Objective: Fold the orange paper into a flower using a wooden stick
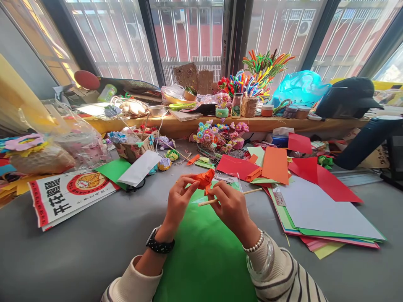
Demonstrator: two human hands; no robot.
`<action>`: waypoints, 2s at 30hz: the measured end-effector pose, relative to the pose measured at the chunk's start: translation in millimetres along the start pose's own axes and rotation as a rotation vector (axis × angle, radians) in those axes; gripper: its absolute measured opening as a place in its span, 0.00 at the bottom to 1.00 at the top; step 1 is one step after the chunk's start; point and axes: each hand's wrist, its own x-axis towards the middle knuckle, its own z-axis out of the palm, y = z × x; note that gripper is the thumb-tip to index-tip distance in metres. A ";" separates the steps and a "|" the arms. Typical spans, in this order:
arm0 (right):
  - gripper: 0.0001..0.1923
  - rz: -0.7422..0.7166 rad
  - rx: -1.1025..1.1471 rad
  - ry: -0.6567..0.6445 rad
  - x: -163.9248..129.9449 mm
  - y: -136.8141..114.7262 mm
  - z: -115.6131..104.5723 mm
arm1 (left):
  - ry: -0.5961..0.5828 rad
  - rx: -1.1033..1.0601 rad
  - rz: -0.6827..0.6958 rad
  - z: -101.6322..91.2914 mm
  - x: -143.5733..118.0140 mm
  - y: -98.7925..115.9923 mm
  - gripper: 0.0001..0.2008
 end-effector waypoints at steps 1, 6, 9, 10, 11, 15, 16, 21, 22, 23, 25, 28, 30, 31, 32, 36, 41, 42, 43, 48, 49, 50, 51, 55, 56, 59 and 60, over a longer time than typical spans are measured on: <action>0.05 0.001 0.000 0.000 -0.2 0.1 0.2 | 0.002 -0.005 -0.003 -0.1 0.0 0.6 0.07; 0.06 -0.003 0.003 0.003 0.0 0.1 1.1 | -0.004 0.005 0.000 -0.4 -0.6 0.3 0.07; 0.05 -0.028 0.022 0.050 0.5 0.4 2.0 | 0.012 0.027 0.037 0.0 -0.8 -1.3 0.06; 0.04 -0.037 0.027 0.063 0.6 0.6 2.4 | 0.018 0.033 0.056 0.2 -0.8 -2.0 0.06; 0.04 -0.044 0.029 0.074 0.4 0.8 2.7 | 0.020 0.037 0.074 0.4 -0.6 -2.7 0.06; 0.04 -0.054 0.019 0.081 -0.9 1.6 4.4 | -0.025 0.056 0.090 0.9 -0.1 -5.6 0.06; 0.04 -0.057 0.017 0.080 -1.3 1.6 4.8 | -0.029 0.059 0.084 1.2 -0.2 -6.0 0.06; 0.04 -0.080 0.016 0.068 -1.3 0.2 5.5 | -0.036 -0.093 -0.001 2.8 -1.2 -5.6 0.05; 0.04 -0.083 0.014 0.069 -1.0 -0.1 5.5 | -0.039 -0.122 -0.012 2.9 -1.3 -5.3 0.05; 0.05 -0.085 0.011 0.069 -0.9 -0.3 5.5 | -0.039 -0.140 -0.017 2.9 -1.3 -5.0 0.05; 0.05 -0.087 0.003 0.064 -0.7 -0.3 5.7 | -0.032 -0.147 -0.018 2.5 -1.2 -4.6 0.05; 0.05 -0.082 0.009 0.039 -1.1 0.8 6.4 | -0.026 -0.120 -0.015 1.3 -1.1 -4.2 0.05; 0.05 -0.067 0.020 0.031 -1.1 1.6 6.3 | -0.024 -0.111 0.005 0.5 -0.6 -4.4 0.05; 0.04 -0.050 0.024 0.042 -1.0 1.8 5.8 | -0.014 -0.122 0.022 0.3 0.0 -4.8 0.05; 0.04 -0.025 0.025 0.069 -0.7 1.8 5.1 | 0.003 -0.138 0.040 0.0 0.9 -5.5 0.07; 0.03 0.118 0.049 0.241 1.1 -0.3 1.7 | 0.039 -0.243 -0.071 -0.7 5.5 -9.3 0.26; 0.03 0.190 0.159 0.212 1.1 -2.4 1.7 | -0.184 -0.528 -0.338 -2.0 5.5 -7.6 0.26; 0.03 0.205 0.183 0.171 0.7 -2.2 2.1 | -0.171 -0.547 -0.335 -2.4 4.8 -6.4 0.25; 0.03 0.222 0.205 0.130 0.2 -1.7 2.6 | -0.140 -0.555 -0.319 -2.6 4.1 -5.3 0.24; 0.03 0.199 0.259 0.004 -1.1 1.6 4.8 | -0.097 -0.619 -0.226 -3.2 3.2 -3.0 0.20; 0.04 0.184 0.253 -0.006 -0.9 1.9 4.8 | -0.116 -0.639 -0.230 -3.4 3.3 -2.9 0.19; 0.03 0.170 0.244 -0.012 -0.6 1.8 4.5 | -0.130 -0.655 -0.238 -3.6 3.5 -2.6 0.18; 0.02 0.155 0.239 -0.019 -0.2 1.4 3.7 | -0.139 -0.665 -0.243 -3.9 3.7 -2.4 0.16; 0.04 0.120 0.295 0.019 2.5 -2.5 -2.9 | -0.152 -0.685 -0.229 -6.3 5.5 -1.6 0.12; 0.05 0.148 0.301 0.059 3.2 -3.4 -4.7 | -0.152 -0.684 -0.230 -6.6 5.9 -1.6 0.11; 0.09 0.155 0.299 0.109 4.2 -4.5 -7.5 | -0.143 -0.663 -0.265 -5.9 6.0 -2.3 0.11; 0.08 0.142 0.302 0.099 4.2 -4.3 -7.2 | -0.148 -0.650 -0.279 -4.9 5.8 -2.7 0.12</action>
